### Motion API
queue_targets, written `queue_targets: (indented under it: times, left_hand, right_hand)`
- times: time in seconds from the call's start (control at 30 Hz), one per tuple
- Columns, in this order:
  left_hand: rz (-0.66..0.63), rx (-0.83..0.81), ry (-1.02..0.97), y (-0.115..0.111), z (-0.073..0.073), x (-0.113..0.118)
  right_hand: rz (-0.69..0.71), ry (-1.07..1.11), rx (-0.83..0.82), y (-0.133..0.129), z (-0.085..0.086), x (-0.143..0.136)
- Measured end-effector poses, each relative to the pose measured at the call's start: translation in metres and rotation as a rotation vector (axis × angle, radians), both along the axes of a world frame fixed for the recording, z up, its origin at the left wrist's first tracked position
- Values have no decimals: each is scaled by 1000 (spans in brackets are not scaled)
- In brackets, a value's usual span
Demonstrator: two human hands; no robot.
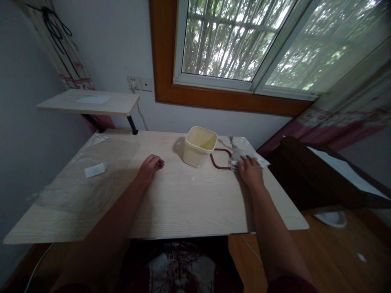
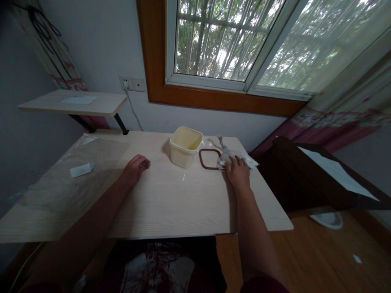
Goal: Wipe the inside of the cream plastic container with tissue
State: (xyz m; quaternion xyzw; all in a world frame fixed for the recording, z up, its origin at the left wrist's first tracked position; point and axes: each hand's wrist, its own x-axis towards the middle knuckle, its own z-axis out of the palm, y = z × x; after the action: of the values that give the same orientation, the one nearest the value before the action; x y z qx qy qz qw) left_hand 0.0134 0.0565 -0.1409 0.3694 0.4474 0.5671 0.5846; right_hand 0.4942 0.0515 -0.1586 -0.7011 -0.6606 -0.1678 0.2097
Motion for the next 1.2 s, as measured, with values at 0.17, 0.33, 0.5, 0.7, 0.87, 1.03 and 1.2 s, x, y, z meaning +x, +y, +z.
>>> queue_targets:
  times: [0.17,0.33,0.5,0.7,0.87,1.03,1.2]
  left_hand:
    - [2,5,1,0,0,0]
    - [1,15,9,0,0,0]
    - [-2,10,19,-1,1,0]
    - [-8,8,27,-1,0,-1]
    - [-14,12,38,0,0,-1]
    - [-18,14,67,-2,2,1]
    - [-28,21,125,-4,5,2]
  right_hand:
    - [3,50,80,-10,19,-15]
    - [211,150,152,-20,38,-41]
    - [440,263,24,-36,51,-87]
    - [585,288,-199,-46,48,-138]
    - [677,300,-236,-47,33,-155]
    - [714,361,-209,-47,23,-154]
    - [717,420,-206,-46,22,-151]
